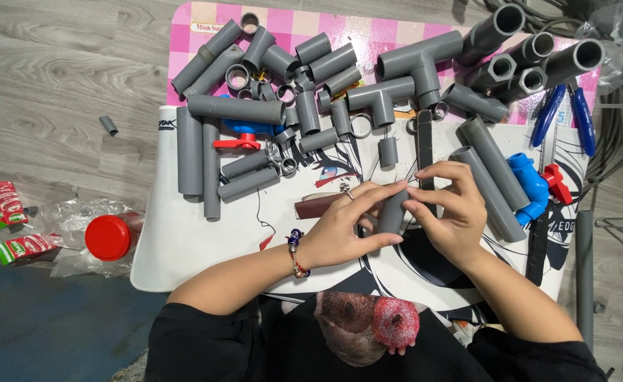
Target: Filing and sanding the edges of various PVC pipe segments and fittings to remove burrs and smooth the surfaces.
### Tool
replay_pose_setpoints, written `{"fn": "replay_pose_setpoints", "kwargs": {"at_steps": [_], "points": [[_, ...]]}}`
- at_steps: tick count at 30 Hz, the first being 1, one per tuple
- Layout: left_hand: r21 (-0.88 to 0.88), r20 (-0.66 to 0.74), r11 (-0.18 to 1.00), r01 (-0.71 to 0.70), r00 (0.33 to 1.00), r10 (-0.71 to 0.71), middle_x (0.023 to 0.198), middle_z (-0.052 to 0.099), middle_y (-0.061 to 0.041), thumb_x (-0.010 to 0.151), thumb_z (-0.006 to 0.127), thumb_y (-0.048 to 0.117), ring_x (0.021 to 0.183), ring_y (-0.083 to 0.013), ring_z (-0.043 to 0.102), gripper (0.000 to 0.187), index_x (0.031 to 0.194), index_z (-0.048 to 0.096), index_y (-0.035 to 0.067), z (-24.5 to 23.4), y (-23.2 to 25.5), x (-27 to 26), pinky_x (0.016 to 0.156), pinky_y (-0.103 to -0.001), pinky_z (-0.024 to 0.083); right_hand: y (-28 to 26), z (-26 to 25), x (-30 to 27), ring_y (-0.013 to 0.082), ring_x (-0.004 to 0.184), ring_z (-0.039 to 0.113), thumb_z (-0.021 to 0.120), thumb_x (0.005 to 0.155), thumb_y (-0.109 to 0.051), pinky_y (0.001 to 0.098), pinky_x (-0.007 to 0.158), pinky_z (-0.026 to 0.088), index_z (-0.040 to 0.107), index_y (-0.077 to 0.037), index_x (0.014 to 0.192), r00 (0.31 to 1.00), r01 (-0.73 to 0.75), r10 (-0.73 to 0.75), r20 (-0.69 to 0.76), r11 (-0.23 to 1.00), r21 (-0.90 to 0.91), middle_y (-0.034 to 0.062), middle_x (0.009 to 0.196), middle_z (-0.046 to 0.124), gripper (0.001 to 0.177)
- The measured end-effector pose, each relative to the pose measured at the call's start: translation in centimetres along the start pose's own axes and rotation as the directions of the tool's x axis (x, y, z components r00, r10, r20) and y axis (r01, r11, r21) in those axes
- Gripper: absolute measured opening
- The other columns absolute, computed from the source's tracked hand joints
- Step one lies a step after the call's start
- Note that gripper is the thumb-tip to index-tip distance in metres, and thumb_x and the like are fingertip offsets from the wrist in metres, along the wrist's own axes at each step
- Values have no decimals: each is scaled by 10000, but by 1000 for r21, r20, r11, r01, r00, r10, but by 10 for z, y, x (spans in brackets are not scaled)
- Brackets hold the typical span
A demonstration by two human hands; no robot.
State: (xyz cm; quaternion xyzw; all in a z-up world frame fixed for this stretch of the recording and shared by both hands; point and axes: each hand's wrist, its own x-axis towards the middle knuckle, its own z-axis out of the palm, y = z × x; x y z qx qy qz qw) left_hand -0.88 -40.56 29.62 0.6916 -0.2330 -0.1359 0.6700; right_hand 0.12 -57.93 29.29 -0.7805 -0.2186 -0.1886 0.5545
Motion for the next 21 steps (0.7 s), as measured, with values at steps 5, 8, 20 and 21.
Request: {"fn": "replay_pose_setpoints", "kwargs": {"at_steps": [5,8,20,21], "points": [[1,-14,1000,0,1000,0,1055,489,-125,750,664,132,802,-160,564,573,1255,401,63,0,4,0,636,-237,525,0,-1,-1,310,865,478,698,726,-83,400,787,380,616,-28,704,1000,8,-8,-22,1000,-30,142,880,536,101],[-6,-15,1000,6,1000,-6,1055,485,-128,751,663,131,814,-173,567,570,1254,402,70,0,4,1,640,-241,528,0,-2,-1,311,850,487,689,744,-110,407,779,381,570,-47,656,1000,0,-2,-28,999,-51,132,869,543,161],[-84,-31,996,36,999,-38,1112,439,-153,754,657,106,882,-247,586,574,1255,378,88,-4,4,0,642,-266,524,8,-8,8,269,662,532,618,804,-70,394,783,408,495,-8,788,999,3,-8,-37,991,-131,105,692,535,139],[-69,-24,997,35,999,-37,1109,439,-147,757,654,106,864,-244,590,555,1244,388,92,-4,5,0,632,-265,525,2,-6,14,375,894,560,683,725,48,465,808,411,446,79,1063,995,97,-100,-10,983,-155,227,961,565,413]]}}
